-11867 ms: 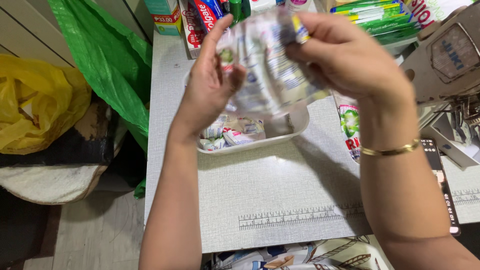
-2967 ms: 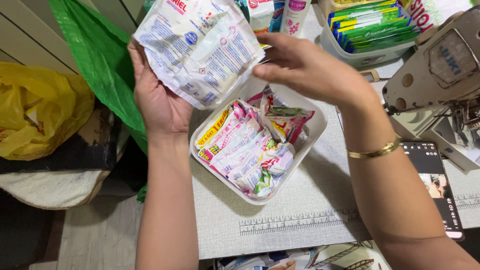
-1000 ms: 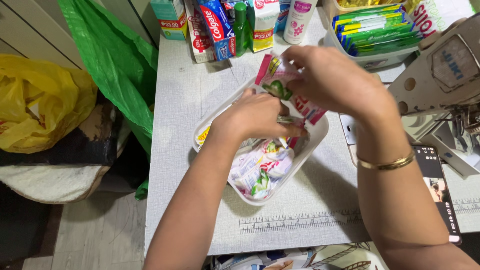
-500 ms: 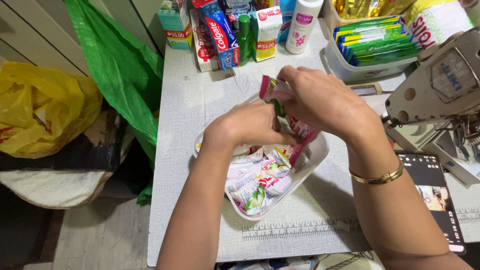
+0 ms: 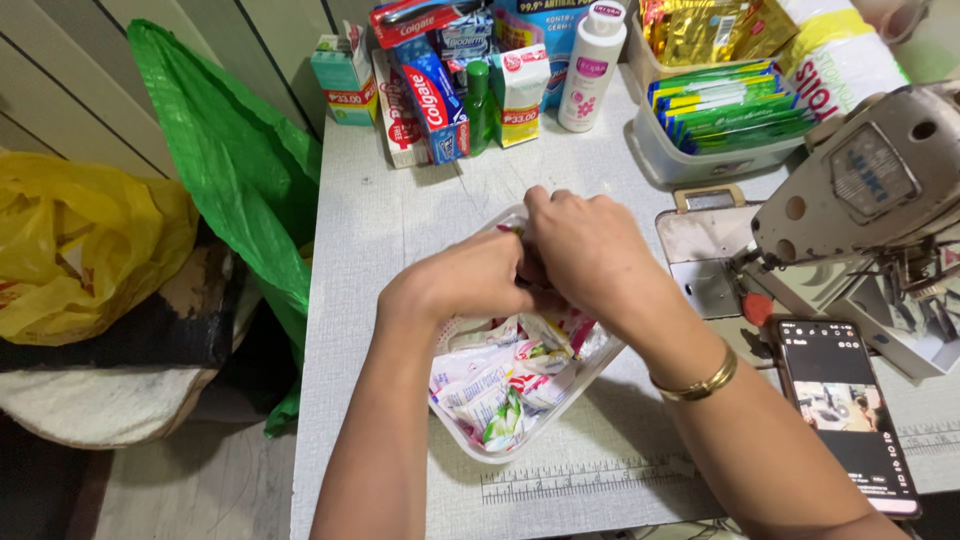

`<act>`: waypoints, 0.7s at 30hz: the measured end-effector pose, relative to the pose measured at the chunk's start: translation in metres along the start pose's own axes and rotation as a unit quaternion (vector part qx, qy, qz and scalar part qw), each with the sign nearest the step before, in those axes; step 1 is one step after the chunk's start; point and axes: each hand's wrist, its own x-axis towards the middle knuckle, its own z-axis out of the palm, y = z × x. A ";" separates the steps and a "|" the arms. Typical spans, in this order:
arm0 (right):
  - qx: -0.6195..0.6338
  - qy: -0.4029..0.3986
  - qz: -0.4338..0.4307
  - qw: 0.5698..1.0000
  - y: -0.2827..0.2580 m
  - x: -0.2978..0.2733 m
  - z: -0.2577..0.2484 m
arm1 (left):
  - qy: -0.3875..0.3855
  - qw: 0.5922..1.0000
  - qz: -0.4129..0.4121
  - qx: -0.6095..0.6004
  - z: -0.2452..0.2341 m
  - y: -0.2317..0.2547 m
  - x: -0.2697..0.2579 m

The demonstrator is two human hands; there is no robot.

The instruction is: The person arranges small sachets and boxes of household supplies on a table. They place sachets into a white plastic container, then stack boxes of toothpaste and other items beside it, and finally move a stack of green sachets into a second container.

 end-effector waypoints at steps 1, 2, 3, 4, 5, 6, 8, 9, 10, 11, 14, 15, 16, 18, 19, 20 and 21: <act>0.003 0.005 -0.006 1.000 -0.002 0.001 -0.001 | 0.001 1.000 0.020 -0.008 0.000 0.000 -0.001; 0.018 -0.027 0.004 0.999 -0.003 0.001 -0.002 | -0.011 1.000 0.017 -0.003 0.000 0.000 -0.001; 0.033 -0.060 0.014 0.998 -0.003 0.001 -0.004 | -0.024 1.000 0.014 0.002 0.000 0.000 -0.001; 0.047 -0.092 0.024 0.994 -0.002 -0.001 -0.007 | -0.037 0.999 0.011 0.007 0.000 0.000 -0.001; 0.045 -0.098 0.017 0.994 0.000 -0.003 -0.010 | -0.040 0.999 0.027 0.001 0.001 0.000 -0.001; 0.043 -0.103 0.010 0.994 0.003 -0.007 -0.013 | -0.042 0.998 0.043 -0.006 0.001 0.000 -0.001; 0.033 -0.101 0.004 0.994 0.004 -0.011 -0.015 | -0.047 0.997 0.048 -0.026 0.001 -0.001 -0.001; 0.027 -0.093 0.007 0.995 0.003 -0.013 -0.013 | -0.051 0.997 0.037 -0.039 0.002 -0.003 -0.001; 0.020 -0.086 0.009 0.996 0.003 -0.013 -0.010 | -0.055 0.997 0.027 -0.053 0.003 -0.005 0.000; 0.022 -0.085 0.013 0.996 0.003 -0.010 -0.007 | -0.047 0.996 0.037 -0.060 0.004 -0.007 0.001; 0.036 -0.070 0.033 0.996 0.005 0.001 0.008 | -0.012 0.998 0.032 -0.052 0.006 -0.016 0.008; 0.048 -0.058 0.042 0.996 0.005 0.007 0.013 | 0.009 0.999 0.003 -0.031 0.007 -0.019 0.011; 0.060 -0.045 0.051 0.996 0.007 0.011 0.017 | 0.030 0.999 -0.025 -0.010 0.006 -0.022 0.015; 0.060 0.003 0.050 0.997 0.013 0.021 0.022 | 0.077 0.997 -0.003 0.001 0.002 -0.023 0.024; 0.061 0.026 0.049 0.997 0.017 0.025 0.024 | 0.099 0.995 0.006 0.005 -0.001 -0.023 0.028; 0.059 0.041 0.053 0.996 0.022 0.030 0.025 | 0.115 0.993 0.018 0.028 -0.006 -0.024 0.033; 0.059 0.049 0.057 0.995 0.027 0.031 0.027 | 0.128 0.990 0.027 0.046 -0.009 -0.025 0.036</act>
